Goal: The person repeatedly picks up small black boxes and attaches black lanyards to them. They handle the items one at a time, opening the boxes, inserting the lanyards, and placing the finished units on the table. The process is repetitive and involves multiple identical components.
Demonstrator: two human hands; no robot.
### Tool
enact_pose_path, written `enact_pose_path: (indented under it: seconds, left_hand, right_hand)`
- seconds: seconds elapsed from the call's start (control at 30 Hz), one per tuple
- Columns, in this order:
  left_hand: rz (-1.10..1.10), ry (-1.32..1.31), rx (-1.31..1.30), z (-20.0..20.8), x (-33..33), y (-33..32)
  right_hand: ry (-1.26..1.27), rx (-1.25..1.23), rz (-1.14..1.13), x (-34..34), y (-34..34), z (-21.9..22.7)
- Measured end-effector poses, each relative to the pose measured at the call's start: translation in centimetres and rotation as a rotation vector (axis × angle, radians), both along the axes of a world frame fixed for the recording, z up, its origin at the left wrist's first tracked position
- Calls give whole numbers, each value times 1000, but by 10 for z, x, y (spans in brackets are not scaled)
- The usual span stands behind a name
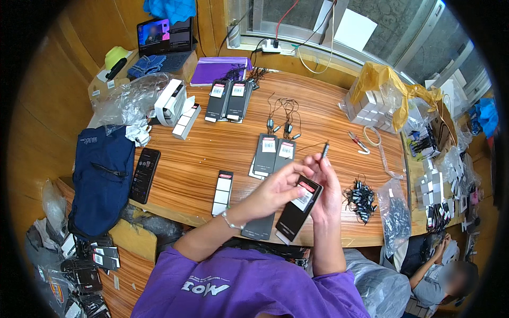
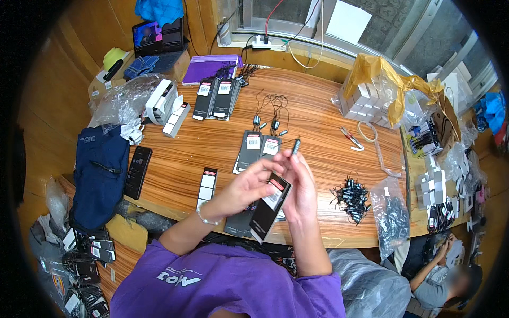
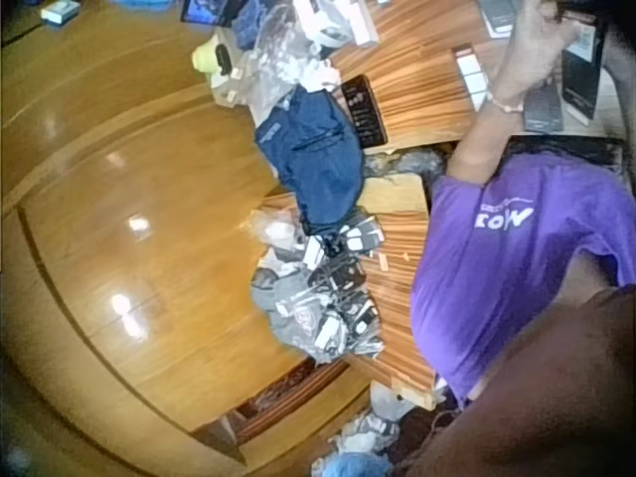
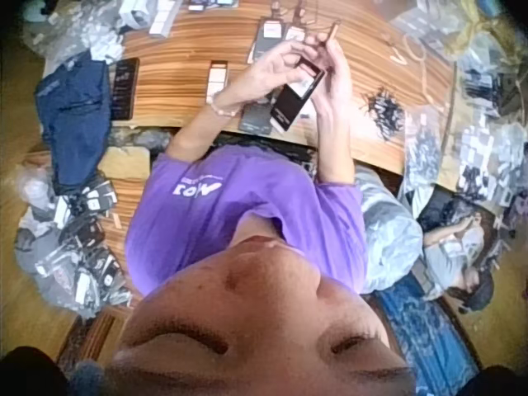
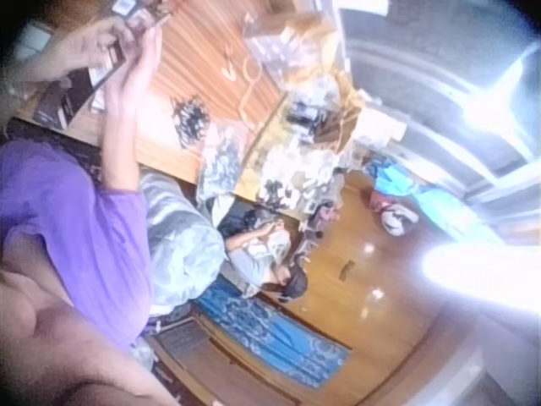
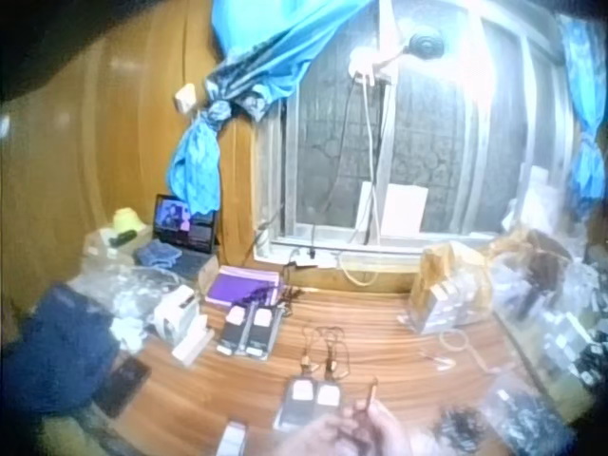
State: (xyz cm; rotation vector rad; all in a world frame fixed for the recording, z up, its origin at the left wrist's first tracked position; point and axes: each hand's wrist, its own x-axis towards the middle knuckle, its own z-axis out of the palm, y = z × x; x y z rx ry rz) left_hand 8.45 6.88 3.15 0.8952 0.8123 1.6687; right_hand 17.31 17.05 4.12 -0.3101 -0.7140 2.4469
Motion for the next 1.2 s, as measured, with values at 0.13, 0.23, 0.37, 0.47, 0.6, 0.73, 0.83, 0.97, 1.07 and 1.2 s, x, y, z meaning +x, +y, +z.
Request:
enact_pose_path:
  seconds: [0.13, 0.23, 0.37, 0.47, 0.6, 0.73, 0.83, 0.97, 1.07, 1.2]
  left_hand:
    - [-65, -92, -11, -17, 19, 11]
    - [-74, -109, -23, -23, 21, 15]
    - [10, -17, -101, -24, -7, 15]
    - [137, 128, -157, -30, -46, 14]
    - [290, 385, -287, -29, -96, 21]
    - [359, 504, -431, -51, -130, 30]
    - [356, 504, -515, -58, -140, 40]
    - [401, 677, -547, -66, -144, 47]
    - [511, 855, -551, -71, -140, 49]
    - [530, 1074, -644, -63, -133, 49]
  right_hand:
    - [13, 73, -85, 15, 3, -5]
    - [22, 141, -102, 17, 10, -8]
    - [-8, 210, -113, -5, 30, 5]
    - [101, 326, -79, -34, 63, 9]
    - [16, 457, -23, -93, 110, 31]
    - [-135, 501, 55, -159, 138, 39]
    - [-213, 536, 117, -187, 145, 33]
    - [-330, 606, 168, -211, 157, 16]
    - [-398, 626, 236, -223, 164, -1]
    - [-462, 638, 249, -235, 169, -20]
